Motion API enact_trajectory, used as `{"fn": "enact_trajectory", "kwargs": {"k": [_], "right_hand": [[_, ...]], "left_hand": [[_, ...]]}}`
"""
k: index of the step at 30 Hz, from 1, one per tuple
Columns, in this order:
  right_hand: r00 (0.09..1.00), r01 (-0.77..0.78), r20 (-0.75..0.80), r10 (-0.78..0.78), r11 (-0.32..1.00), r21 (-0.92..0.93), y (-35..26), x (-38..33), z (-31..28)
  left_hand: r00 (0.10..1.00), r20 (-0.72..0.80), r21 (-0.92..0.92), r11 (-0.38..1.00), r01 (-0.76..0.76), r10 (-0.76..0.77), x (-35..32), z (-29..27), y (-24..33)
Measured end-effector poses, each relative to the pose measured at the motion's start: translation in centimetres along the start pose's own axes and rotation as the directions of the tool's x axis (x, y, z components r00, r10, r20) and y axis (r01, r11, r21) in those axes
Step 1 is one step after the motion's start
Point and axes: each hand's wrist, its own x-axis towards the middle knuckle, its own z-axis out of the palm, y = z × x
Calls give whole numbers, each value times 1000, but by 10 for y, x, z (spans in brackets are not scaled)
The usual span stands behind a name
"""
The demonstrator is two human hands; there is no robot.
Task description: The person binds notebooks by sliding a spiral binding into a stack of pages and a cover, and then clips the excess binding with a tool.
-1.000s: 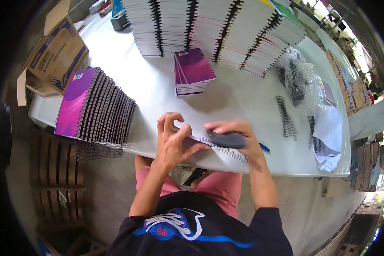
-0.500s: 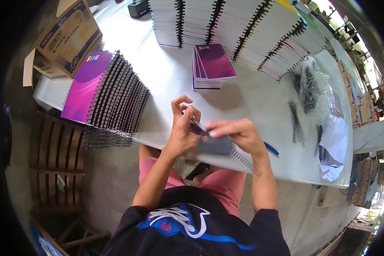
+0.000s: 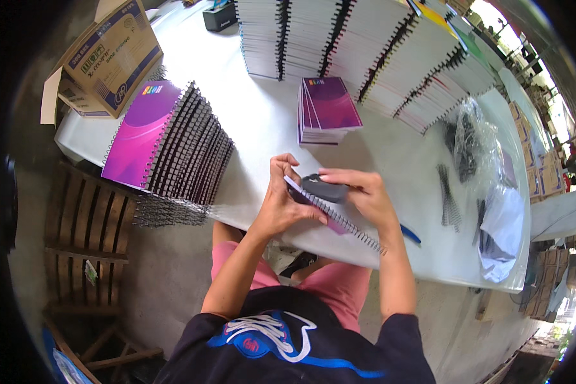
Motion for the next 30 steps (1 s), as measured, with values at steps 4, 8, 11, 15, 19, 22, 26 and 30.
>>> {"fn": "enact_trajectory", "kwargs": {"k": [4, 8, 11, 15, 19, 22, 26, 30], "right_hand": [[983, -6, 186, 5, 1000, 8, -17, 13, 10], [990, 69, 88, -113, 913, 401, -20, 6, 17], [995, -39, 95, 38, 999, 6, -2, 22, 14], [993, -51, -115, 16, 951, -306, -11, 8, 0], [906, -415, -345, 244, 668, -618, -25, -56, -30], [748, -617, -497, 439, 185, -765, -23, -122, -22], [877, -444, -479, -34, 325, -835, 18, -164, 10], [827, -468, -562, -10, 542, -698, 5, -148, 18]], "left_hand": [[985, 34, 125, 977, -170, 168, 5, -5, -2], [994, 46, 86, 991, -104, 100, -1, -2, -3], [990, 73, 138, 982, -131, 121, 4, -3, -2], [992, 62, 75, 991, -114, 109, 1, -3, -8], [989, 30, -332, 932, 147, -146, -7, -12, 0], [950, -96, -440, 869, 229, -298, -10, -11, 21], [914, -271, -459, 875, 154, -303, -10, 6, 36], [919, -393, -134, 989, -60, 2, -13, 9, 47]]}}
